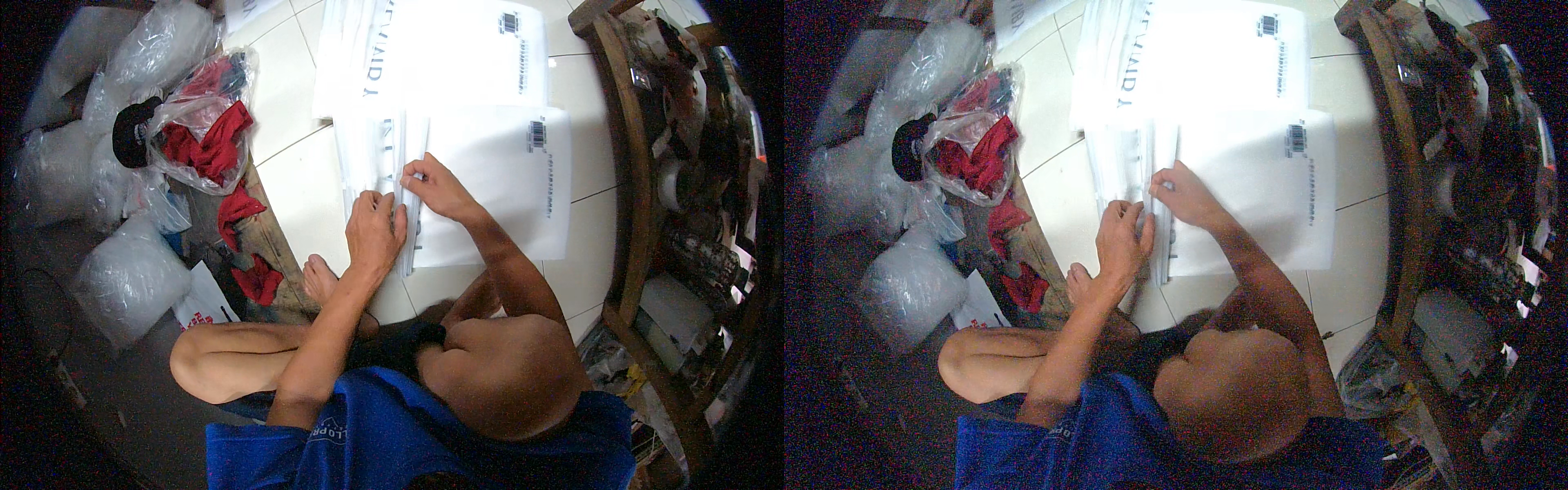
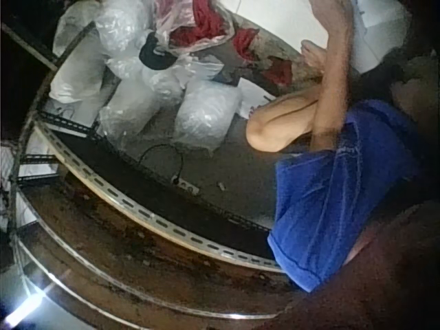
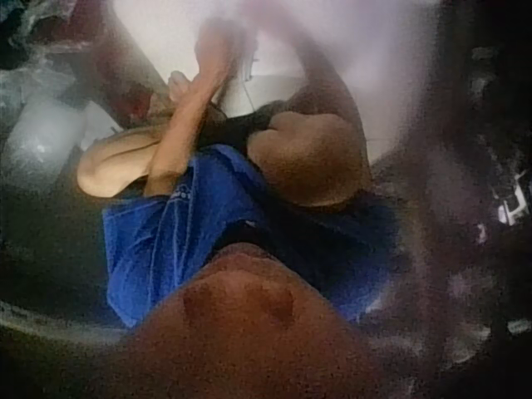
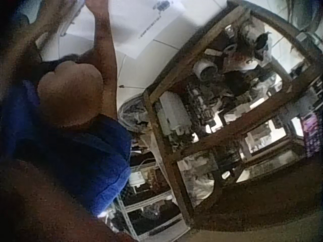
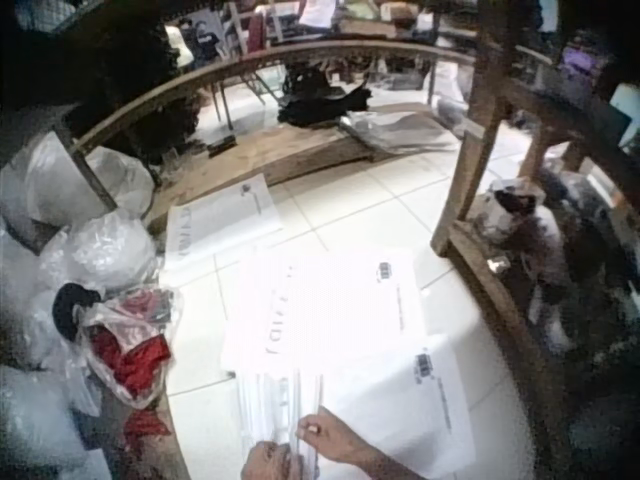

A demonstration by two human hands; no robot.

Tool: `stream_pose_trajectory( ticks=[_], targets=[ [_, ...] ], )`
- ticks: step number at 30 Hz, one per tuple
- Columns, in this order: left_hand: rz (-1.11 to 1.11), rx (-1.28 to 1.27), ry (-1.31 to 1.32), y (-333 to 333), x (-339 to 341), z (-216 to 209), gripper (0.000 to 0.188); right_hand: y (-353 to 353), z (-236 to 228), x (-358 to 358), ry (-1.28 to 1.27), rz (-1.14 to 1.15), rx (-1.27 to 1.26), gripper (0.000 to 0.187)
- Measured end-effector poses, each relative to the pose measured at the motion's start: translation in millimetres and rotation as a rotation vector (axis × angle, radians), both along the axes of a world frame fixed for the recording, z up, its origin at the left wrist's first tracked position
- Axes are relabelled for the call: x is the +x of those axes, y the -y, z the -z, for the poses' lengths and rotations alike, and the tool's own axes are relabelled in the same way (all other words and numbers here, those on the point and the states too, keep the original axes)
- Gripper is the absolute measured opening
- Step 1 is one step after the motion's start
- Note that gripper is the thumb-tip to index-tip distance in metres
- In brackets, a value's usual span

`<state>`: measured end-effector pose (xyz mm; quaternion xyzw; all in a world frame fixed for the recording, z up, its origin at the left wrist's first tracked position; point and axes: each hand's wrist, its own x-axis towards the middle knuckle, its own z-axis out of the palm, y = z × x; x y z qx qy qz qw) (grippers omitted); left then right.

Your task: The person sits on the floor and folds a stack of white poly mailers by hand. They align the edges, fold the mailers in half, and stack them neatly. The person occasionally moves the stack to a nearby table and back.

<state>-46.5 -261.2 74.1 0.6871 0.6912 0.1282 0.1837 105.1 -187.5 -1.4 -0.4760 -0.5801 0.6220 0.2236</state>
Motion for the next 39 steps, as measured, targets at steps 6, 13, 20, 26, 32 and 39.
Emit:
stream_pose_trajectory(
  ticks=[6,13,20,26,32,39],
  targets=[
    [-0.068,-0.058,0.027,-3.6,5.6,-0.2,0.018,5.7,-1.8,5.1,0.022,0.078,-0.014,0.034],
    [-0.156,-0.173,0.215,-7.2,13.6,-4.5,0.019,7.1,-18.5,15.4,0.131,0.053,0.074,0.043],
    [-0.284,-0.218,0.385,-10.4,1.9,-9.3,0.028,3.5,-19.4,23.5,0.067,0.132,-0.154,0.04],
    [-0.205,-0.122,0.318,-12.1,1.3,-8.5,0.025,17.8,-14.5,6.9,0.026,0.467,0.258,0.037],
    [-0.005,-0.096,0.263,-12.4,18.6,-4.4,0.016,24.4,-27.3,7.9,0.158,0.291,0.176,0.025],
    [0.061,0.005,-0.036,-5.6,9.7,-10.4,0.025,20.1,-21.3,18.0,0.201,0.417,0.113,0.038]
  ],
)
